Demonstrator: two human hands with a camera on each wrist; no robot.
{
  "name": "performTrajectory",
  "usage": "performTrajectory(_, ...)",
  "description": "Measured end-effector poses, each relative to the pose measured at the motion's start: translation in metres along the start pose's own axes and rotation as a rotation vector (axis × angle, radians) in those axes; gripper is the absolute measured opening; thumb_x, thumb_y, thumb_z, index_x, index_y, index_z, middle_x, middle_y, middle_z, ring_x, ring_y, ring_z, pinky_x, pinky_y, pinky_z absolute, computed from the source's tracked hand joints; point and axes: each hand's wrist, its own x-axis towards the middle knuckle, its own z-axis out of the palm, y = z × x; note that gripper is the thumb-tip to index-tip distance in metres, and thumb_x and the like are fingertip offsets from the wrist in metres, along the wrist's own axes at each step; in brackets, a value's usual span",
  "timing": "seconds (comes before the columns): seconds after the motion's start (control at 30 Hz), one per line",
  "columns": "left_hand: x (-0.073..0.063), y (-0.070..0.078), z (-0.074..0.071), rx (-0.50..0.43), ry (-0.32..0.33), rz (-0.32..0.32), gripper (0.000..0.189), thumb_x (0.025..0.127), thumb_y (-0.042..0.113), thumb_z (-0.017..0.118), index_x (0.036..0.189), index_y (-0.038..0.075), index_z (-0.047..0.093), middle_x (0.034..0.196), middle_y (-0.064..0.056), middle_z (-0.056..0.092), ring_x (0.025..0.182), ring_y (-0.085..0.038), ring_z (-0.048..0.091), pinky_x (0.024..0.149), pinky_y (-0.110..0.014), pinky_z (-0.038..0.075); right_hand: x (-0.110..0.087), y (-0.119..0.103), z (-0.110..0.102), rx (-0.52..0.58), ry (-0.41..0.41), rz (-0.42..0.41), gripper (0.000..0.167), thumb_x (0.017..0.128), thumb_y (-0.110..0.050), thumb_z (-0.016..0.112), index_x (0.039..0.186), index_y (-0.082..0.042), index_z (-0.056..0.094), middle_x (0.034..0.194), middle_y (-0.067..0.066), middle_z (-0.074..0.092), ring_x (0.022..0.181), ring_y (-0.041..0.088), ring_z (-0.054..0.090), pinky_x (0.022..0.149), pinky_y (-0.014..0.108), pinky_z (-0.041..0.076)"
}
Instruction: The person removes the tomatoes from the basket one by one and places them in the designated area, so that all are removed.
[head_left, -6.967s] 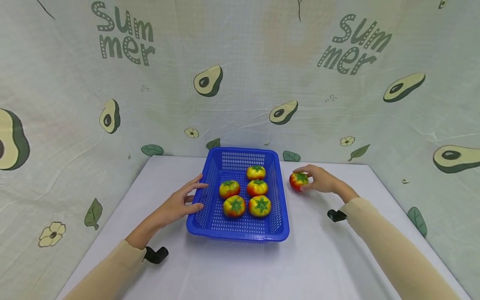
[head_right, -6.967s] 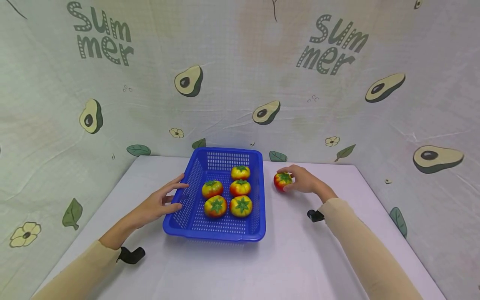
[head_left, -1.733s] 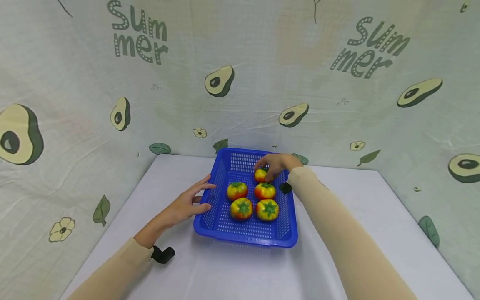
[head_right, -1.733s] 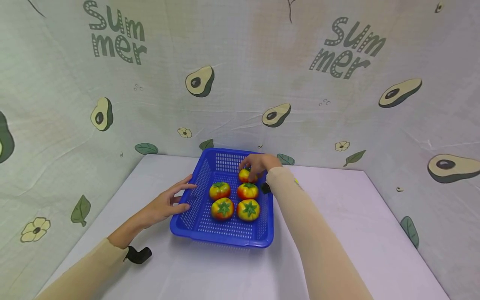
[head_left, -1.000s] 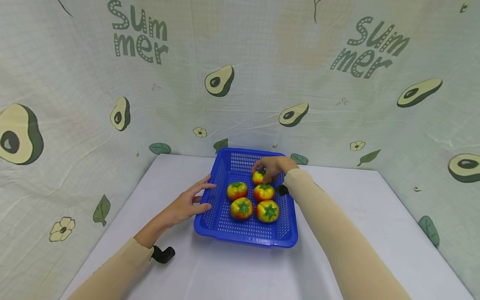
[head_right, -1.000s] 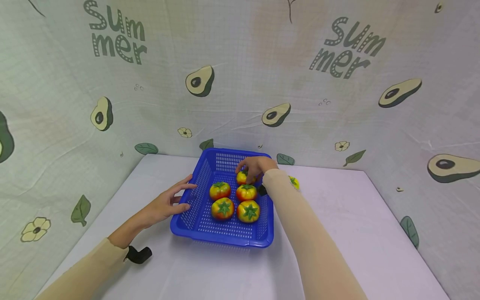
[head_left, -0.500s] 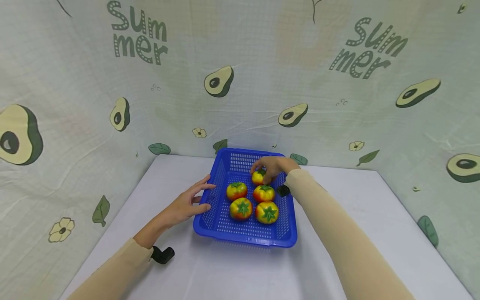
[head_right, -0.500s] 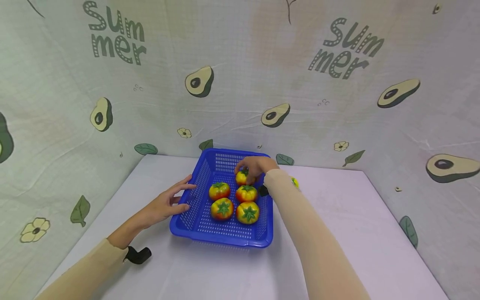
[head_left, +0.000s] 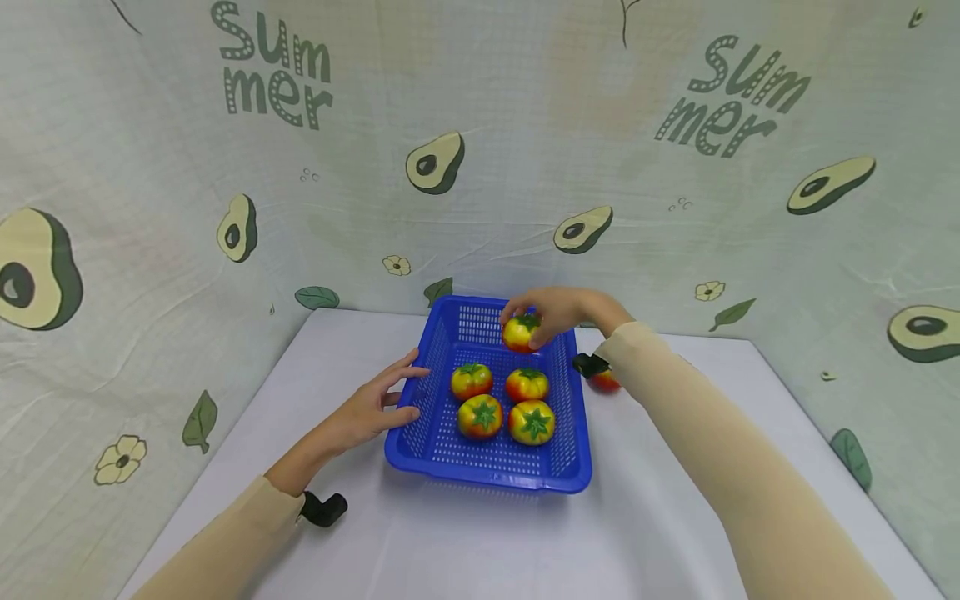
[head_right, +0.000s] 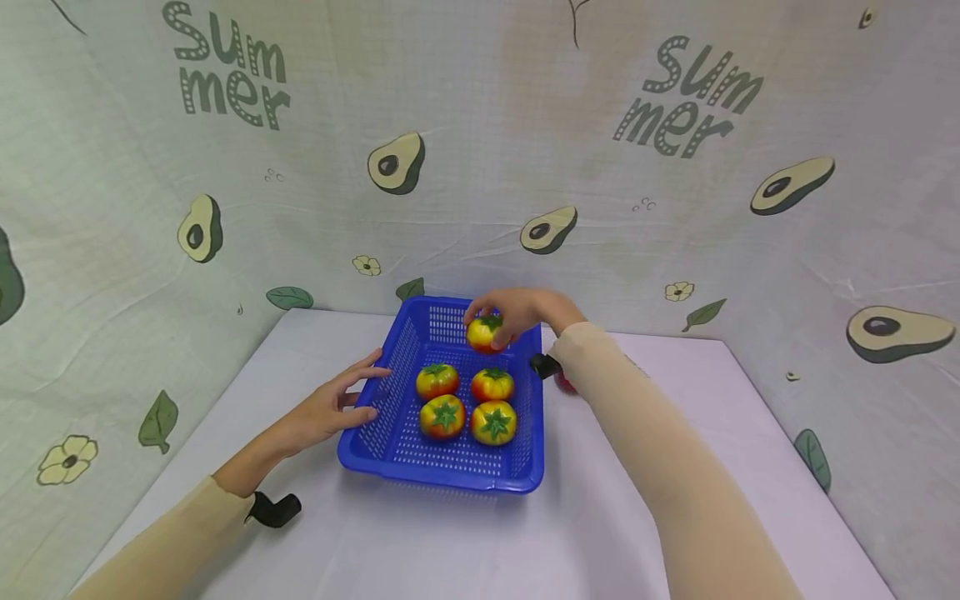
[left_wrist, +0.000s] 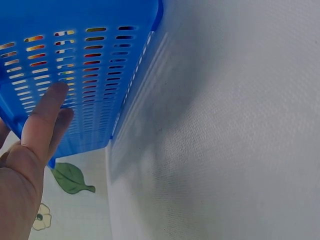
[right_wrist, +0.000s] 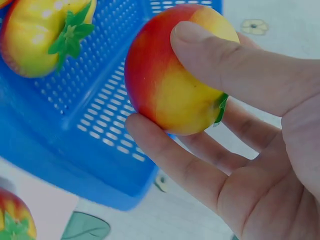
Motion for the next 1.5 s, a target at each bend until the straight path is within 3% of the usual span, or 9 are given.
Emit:
performTrajectory(0.1,0.0,0.0,0.0,0.0,0.0,0.005,0.067,0.102,0.018,0.072,0.161,0.008,0.042,0.18,-0.005,0.002,0.142,-0.056,0.048,0.1,-0.045,0.061,-0.01,-0.001,-0.004,-0.054,0.014,-0.048,0.055,0.097,-0.009,0.077,0.149,-0.018,0.06,0.153,0.014,0.054,0.145,0.037,0.047,0.118,0.058,0.045)
performTrajectory(0.27,0.001,-0.001,0.0,0.009,0.001,0.0,0.067,0.102,0.017,0.072,0.161,0.008,0.042,0.18,-0.004,0.002,0.143,-0.055,0.048,0.101,-0.045,0.06,-0.027,0.001,-0.007,-0.064,0.03,-0.081,0.056,0.096,-0.008,0.079,0.148,-0.016,0.061,0.153,0.01,0.056,0.146,0.035,0.046,0.121,0.06,0.04)
performTrajectory(0.87,0.002,-0.002,0.0,0.03,0.005,0.02,0.065,0.103,0.016,0.071,0.161,0.008,0.042,0.18,-0.006,0.002,0.144,-0.055,0.047,0.104,-0.049,0.058,-0.1,0.052,-0.005,-0.043,0.135,-0.031,0.054,0.094,-0.008,0.08,0.144,-0.017,0.063,0.153,0.016,0.053,0.141,0.042,0.049,0.115,0.067,0.043)
performTrajectory(1.5,0.0,0.0,0.002,0.024,0.011,0.008,0.066,0.103,0.017,0.071,0.162,0.009,0.042,0.18,-0.005,0.002,0.142,-0.057,0.048,0.098,-0.045,0.061,-0.13,0.102,0.002,-0.017,0.246,0.036,0.052,0.093,-0.008,0.082,0.141,-0.022,0.066,0.147,0.011,0.058,0.135,0.039,0.052,0.111,0.067,0.047)
